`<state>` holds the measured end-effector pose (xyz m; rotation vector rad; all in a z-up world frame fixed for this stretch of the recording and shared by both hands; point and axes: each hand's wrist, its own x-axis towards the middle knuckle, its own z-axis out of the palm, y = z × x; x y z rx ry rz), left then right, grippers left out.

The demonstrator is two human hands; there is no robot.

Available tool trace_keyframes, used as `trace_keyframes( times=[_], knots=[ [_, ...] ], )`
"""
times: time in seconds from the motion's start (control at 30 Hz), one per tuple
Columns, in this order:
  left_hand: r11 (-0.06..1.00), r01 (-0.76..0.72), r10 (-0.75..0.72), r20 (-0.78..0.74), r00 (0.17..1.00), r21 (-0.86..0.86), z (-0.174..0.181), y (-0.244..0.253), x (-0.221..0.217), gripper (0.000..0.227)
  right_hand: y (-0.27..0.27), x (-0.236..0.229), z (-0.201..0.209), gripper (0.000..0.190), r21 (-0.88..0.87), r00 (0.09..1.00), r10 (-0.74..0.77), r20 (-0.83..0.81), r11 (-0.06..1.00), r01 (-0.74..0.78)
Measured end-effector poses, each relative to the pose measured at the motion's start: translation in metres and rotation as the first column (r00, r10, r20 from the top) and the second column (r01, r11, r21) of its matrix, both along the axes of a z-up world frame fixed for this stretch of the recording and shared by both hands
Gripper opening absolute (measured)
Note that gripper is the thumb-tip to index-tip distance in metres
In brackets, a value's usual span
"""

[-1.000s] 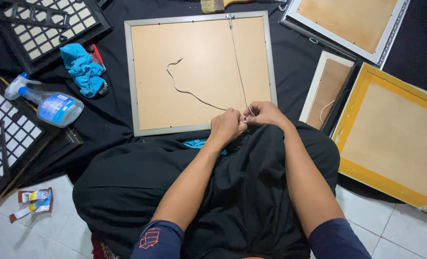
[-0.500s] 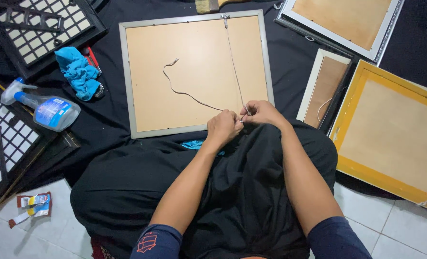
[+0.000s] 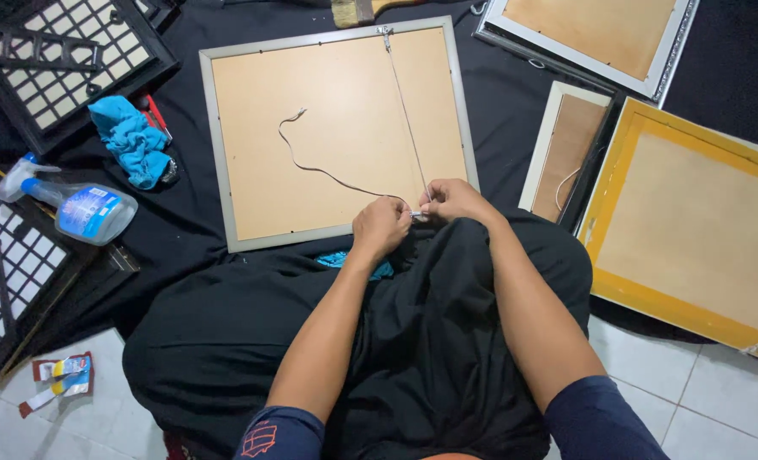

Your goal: Cleaning the glass and attaching hanging wires to picture frames

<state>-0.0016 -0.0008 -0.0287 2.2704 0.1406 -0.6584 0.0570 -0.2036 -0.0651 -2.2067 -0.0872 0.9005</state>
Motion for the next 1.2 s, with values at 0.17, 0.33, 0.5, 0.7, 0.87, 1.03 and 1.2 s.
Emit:
trace_keyframes(
  times=[0.17,0.33,0.5,0.7,0.87,1.03,1.2],
  knots=[
    [0.999,0.015,-0.016,-0.017,1.0,-0.04,0.002,0.003,-0.002,0.027,-0.004,-0.001,0.014,0.016,0.114,0.991,-0.067,-0.113,0.99,0.079],
    [0.997,0.003,-0.004,-0.01,1.0,-0.071,0.003,0.004,-0.005,0.027,-0.006,0.001,0.001,0.022,0.045,1.0,0.006,0.02,0.999,-0.006],
    [0.997,-0.003,0.0,-0.037,0.999,-0.077,0.008,0.003,-0.006,0.03,-0.011,-0.001,0.008,0.052,-0.106,0.988,0.145,-0.056,0.983,-0.15],
    [0.998,-0.017,0.013,-0.048,0.999,-0.066,0.004,-0.001,-0.005,0.029,-0.01,-0.001,0.002,0.043,-0.102,0.985,0.164,-0.053,0.98,-0.169],
    [1.0,0.006,-0.007,-0.053,0.999,-0.014,-0.004,-0.004,-0.003,0.03,-0.018,0.005,-0.033,0.034,-0.091,0.992,0.12,-0.043,0.988,-0.123],
    [0.999,0.037,-0.035,-0.08,0.996,0.025,0.009,-0.002,-0.002,0.028,-0.012,0.004,-0.007,0.024,-0.033,0.988,0.127,-0.083,0.991,-0.131],
    [0.999,-0.01,0.007,-0.071,0.997,-0.044,0.027,0.0,-0.003,0.029,-0.011,0.003,-0.009,0.023,0.017,0.99,0.029,-0.138,0.999,-0.027]
  ],
)
